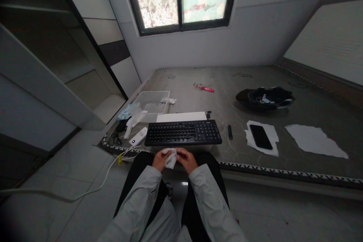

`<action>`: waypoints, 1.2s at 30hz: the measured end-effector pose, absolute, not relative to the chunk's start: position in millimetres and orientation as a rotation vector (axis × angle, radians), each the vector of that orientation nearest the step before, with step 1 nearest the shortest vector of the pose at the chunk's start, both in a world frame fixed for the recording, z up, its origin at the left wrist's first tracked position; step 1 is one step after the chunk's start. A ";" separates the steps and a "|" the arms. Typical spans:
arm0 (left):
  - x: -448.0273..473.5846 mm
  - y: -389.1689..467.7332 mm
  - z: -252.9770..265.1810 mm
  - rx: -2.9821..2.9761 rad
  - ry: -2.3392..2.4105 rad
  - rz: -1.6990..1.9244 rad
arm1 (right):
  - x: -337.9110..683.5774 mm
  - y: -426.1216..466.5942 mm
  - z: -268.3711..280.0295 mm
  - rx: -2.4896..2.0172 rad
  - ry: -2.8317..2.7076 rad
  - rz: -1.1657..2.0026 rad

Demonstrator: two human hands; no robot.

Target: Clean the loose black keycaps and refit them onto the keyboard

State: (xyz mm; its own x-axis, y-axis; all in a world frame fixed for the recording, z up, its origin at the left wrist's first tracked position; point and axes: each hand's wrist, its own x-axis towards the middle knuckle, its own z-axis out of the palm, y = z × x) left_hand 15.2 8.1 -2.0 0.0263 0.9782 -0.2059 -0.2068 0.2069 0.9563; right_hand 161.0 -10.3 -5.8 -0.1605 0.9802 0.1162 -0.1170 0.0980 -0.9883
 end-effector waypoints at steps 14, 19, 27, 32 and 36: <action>16.8 2.6 -7.4 0.921 1.123 0.948 | 152.4 -8.6 -20.1 -1.270 -1.305 0.982; 18.2 2.4 -5.4 0.990 1.099 0.971 | 155.8 -8.0 -24.2 -1.366 -1.256 0.928; 17.3 3.4 -6.5 1.044 1.253 1.097 | 154.5 -6.1 -26.8 -1.314 -1.234 1.009; 17.9 3.7 -6.5 0.927 1.250 1.090 | 153.1 -4.6 -28.1 -1.254 -1.180 1.146; 20.4 3.3 -3.0 0.960 1.201 1.058 | 156.5 -4.7 -24.2 -1.301 -1.172 1.137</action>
